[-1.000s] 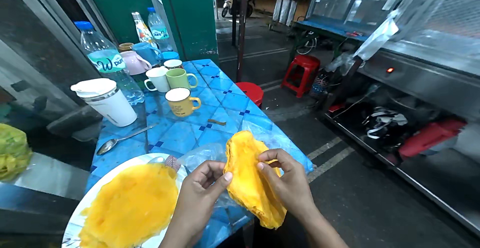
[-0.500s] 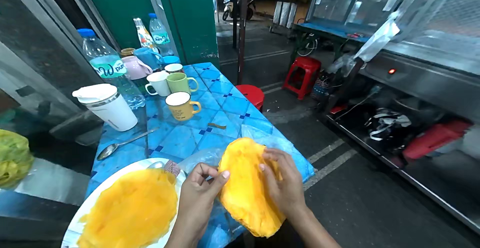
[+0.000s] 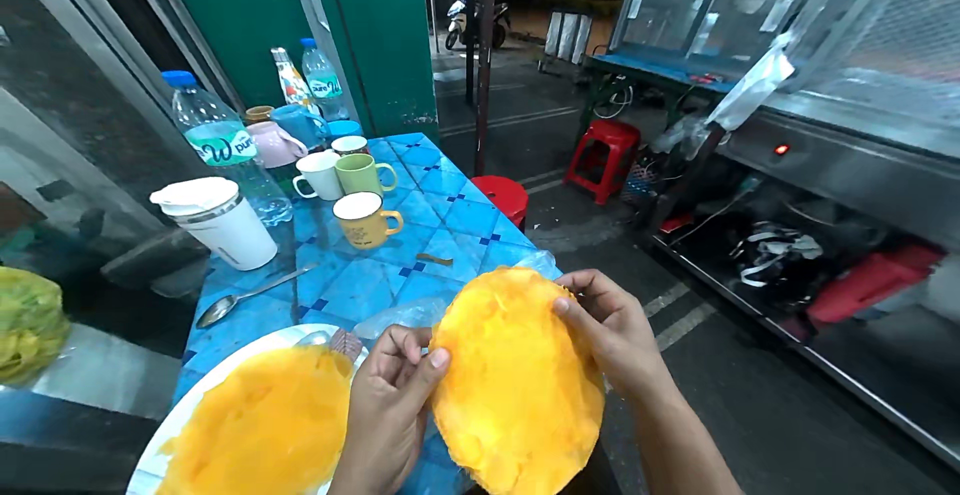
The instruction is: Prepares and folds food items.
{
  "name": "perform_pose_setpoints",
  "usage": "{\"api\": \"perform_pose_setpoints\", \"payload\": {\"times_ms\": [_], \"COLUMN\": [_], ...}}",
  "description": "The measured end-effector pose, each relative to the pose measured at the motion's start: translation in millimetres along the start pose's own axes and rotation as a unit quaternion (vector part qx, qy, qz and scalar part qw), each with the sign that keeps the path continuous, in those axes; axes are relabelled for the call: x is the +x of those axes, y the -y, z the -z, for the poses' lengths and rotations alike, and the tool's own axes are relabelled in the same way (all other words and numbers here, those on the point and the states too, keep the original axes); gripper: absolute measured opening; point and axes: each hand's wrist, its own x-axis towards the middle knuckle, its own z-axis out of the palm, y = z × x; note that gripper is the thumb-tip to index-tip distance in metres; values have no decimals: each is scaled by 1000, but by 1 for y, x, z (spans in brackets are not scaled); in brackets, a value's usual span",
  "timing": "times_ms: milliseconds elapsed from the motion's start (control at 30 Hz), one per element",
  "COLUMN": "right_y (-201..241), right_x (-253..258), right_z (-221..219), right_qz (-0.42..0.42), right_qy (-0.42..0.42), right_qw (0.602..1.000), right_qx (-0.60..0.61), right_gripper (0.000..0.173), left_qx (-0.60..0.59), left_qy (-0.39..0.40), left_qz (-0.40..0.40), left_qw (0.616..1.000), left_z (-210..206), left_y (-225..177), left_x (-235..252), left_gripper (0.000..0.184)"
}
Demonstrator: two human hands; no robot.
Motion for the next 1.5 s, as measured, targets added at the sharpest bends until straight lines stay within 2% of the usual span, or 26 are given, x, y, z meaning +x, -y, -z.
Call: {"api": "perform_pose_setpoints", "payload": {"times_ms": [133, 233, 433, 533, 633, 700, 767, 1033, 1267, 1500], "right_y": [13, 20, 12, -7, -23, -18, -3, 17, 16, 21], "right_x": [6, 14, 42, 53, 56, 47, 29, -42, -51, -52], "right_z": [-3, -3, -8, -19, -30, -34, -40, -59, -61, -64], "right_qz": [34, 70, 116, 103, 52, 49, 81, 72, 91, 115], "right_qy": [-5, 5, 42, 71, 63, 58, 54, 113, 76, 48], "right_qw": [999, 998, 992, 991, 982, 966, 957, 961, 968, 963], "right_qx": [17, -1, -10, -40, -171, -245, -274, -242, -223, -240], "right_gripper": [15, 14, 11, 8, 10, 20, 22, 24, 15, 18], "left_qx": [-26, -30, -57, -37, -8, -11, -23, -29, -14, 21], "left_qy": [7, 28, 54, 37, 7, -20, -41, -28, -24, -17], "left_qz": [-6, 25, 128, 172, 207, 228, 246, 227, 212, 198], "left_qw": [1000, 999, 989, 984, 978, 973, 968, 973, 977, 980], "left_z": [1, 3, 6, 5, 5, 6, 6, 3, -3, -9], "left_y": [2, 0, -6, -4, -1, 1, 2, -1, -4, -8], "left_x": [-1, -2, -4, -7, -8, -8, -9, -14, -20, -26], "left_gripper": [24, 26, 52, 39, 31, 30, 29, 26, 31, 42]}}
